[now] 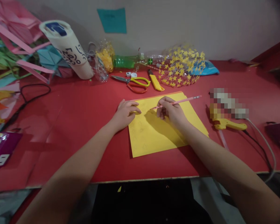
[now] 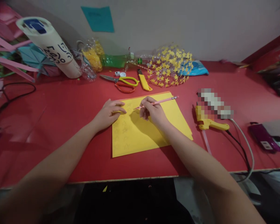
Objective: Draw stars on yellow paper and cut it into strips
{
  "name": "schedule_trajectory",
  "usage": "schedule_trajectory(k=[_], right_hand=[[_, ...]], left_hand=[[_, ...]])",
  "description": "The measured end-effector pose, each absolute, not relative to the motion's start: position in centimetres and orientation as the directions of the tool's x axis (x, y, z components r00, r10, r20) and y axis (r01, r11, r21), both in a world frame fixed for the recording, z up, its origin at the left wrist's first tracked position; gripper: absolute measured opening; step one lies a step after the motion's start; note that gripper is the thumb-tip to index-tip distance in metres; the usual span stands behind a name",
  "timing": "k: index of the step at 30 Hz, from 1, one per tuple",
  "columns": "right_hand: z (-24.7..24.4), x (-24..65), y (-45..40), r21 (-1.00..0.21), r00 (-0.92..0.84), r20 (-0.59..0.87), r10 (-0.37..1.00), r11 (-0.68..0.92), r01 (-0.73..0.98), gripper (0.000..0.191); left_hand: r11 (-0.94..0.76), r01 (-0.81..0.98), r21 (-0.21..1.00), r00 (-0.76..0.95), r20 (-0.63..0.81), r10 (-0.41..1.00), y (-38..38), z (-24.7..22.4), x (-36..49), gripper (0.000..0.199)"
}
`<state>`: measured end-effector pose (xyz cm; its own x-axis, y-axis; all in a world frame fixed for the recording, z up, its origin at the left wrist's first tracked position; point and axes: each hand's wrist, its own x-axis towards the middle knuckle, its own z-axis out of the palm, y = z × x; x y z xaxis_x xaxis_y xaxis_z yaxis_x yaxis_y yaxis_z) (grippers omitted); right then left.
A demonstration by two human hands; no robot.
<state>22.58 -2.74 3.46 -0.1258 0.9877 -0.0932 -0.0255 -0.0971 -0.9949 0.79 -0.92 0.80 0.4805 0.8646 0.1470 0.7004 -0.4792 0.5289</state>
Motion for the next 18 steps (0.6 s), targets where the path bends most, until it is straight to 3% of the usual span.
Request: schedule_trajectory(k=[6, 9, 18], right_hand=[[6.0, 22.7, -4.1, -0.971, -0.323, -0.154, 0.934, -0.083, 0.225, 0.009], [5.1, 22.5, -4.3, -0.964, -0.382, -0.15, 0.912, -0.049, 0.262, 0.008], [1.9, 22.4, -4.7, -0.963, -0.323, 0.015, 0.946, 0.101, 0.251, 0.007]], left_hand=[[-0.471, 0.744, 0.475, 0.524, 0.022, 0.851, -0.7, 2.6, 1.3, 0.031], [-0.462, 0.766, 0.448, 0.534, -0.041, 0.845, -0.8, 3.3, 1.7, 0.029], [-0.496, 0.692, 0.525, 0.536, 0.087, 0.84, -1.9, 1.7, 0.8, 0.022]])
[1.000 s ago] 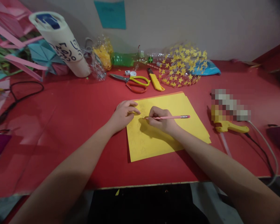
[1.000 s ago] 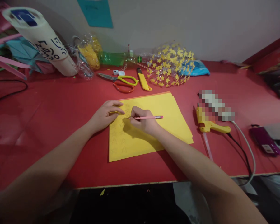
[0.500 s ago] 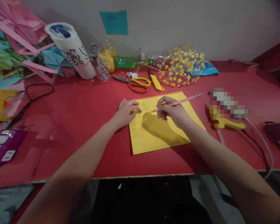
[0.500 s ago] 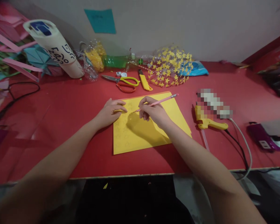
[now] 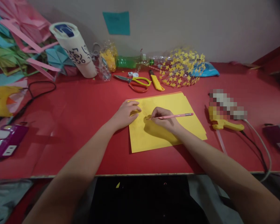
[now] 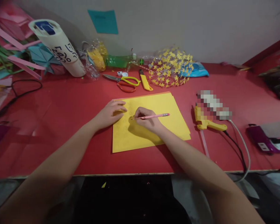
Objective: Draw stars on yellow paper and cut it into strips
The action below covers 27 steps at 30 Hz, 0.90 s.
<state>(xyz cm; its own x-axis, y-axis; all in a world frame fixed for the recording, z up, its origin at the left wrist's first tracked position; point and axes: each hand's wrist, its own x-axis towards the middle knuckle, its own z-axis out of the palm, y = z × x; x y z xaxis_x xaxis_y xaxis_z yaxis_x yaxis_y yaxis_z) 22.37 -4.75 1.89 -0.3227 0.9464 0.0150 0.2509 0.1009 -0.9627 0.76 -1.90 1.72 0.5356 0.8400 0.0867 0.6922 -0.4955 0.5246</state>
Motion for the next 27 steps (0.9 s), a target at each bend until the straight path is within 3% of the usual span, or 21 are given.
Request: schedule_trajectory(k=[6, 15, 27], right_hand=[[1.81, 22.51, -5.1, -0.952, -0.335, 0.036, 0.942, 0.134, 0.276, 0.012], [1.96, 22.66, -5.1, -0.938, -0.382, 0.044, 0.923, 0.169, 0.303, 0.012], [2.21, 22.58, -5.24, -0.936, -0.38, 0.022, 0.925, 0.152, 0.317, 0.012]], left_hand=[[-0.52, 0.675, 0.524, 0.48, 0.223, 0.848, -2.21, 2.03, 0.14, 0.023], [-0.56, 0.666, 0.494, 0.58, 0.129, 0.804, -2.7, 2.32, 0.57, 0.018], [-0.574, 0.673, 0.465, 0.586, 0.138, 0.799, -2.54, 2.12, 0.6, 0.02]])
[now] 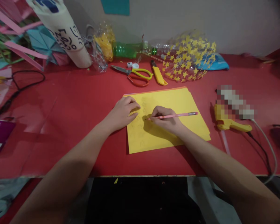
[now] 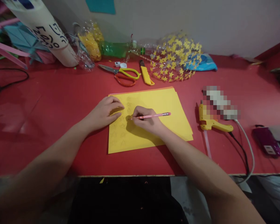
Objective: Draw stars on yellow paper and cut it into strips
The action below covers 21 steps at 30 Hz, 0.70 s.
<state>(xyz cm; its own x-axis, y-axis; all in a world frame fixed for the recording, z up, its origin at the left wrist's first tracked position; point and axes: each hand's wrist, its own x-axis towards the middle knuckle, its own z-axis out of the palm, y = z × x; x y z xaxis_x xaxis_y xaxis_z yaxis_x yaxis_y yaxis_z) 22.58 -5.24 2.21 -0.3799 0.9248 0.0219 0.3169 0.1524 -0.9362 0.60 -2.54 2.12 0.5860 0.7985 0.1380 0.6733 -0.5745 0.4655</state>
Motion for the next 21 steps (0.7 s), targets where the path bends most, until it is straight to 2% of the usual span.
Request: schedule_trajectory(k=[8, 21], right_hand=[[2.15, 22.53, -5.21, -0.926, -0.389, 0.019, 0.921, 0.163, 0.34, 0.011], [1.72, 22.26, -5.15, -0.92, -0.292, 0.063, 0.954, 0.168, 0.353, 0.015]], left_hand=[[-0.555, 0.695, 0.456, 0.569, 0.123, 0.813, -2.61, 2.02, 0.75, 0.017], [-0.549, 0.696, 0.463, 0.558, 0.132, 0.819, -2.69, 1.84, 0.86, 0.017]])
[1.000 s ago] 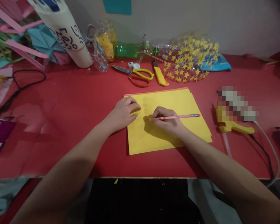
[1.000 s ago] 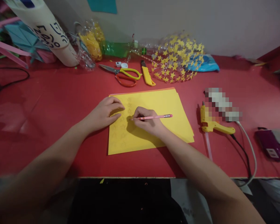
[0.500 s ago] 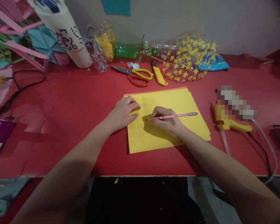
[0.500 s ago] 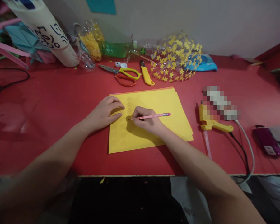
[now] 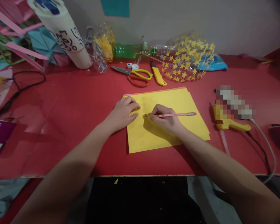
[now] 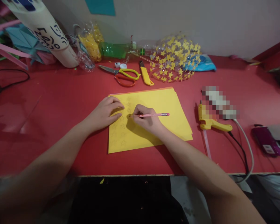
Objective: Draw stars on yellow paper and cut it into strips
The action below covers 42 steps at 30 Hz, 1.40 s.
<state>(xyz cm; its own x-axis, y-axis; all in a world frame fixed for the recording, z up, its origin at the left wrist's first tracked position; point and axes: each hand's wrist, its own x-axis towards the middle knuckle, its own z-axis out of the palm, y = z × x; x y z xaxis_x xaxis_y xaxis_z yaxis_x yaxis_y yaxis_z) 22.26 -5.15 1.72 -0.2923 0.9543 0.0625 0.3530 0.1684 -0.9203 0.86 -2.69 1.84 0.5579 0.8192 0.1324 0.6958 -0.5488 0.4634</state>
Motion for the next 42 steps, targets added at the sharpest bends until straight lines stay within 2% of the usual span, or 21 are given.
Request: schedule_trajectory(k=[31, 42], right_hand=[[1.74, 22.07, -4.87, -0.918, -0.264, 0.09, 0.96, 0.182, 0.352, 0.014], [1.95, 22.34, -4.75, -0.904, -0.301, 0.043, 0.953, 0.165, 0.394, 0.017]], left_hand=[[-0.535, 0.709, 0.461, 0.543, 0.128, 0.83, -2.76, 1.87, 0.94, 0.018], [-0.539, 0.704, 0.462, 0.548, 0.129, 0.826, -2.74, 1.91, 0.91, 0.017]])
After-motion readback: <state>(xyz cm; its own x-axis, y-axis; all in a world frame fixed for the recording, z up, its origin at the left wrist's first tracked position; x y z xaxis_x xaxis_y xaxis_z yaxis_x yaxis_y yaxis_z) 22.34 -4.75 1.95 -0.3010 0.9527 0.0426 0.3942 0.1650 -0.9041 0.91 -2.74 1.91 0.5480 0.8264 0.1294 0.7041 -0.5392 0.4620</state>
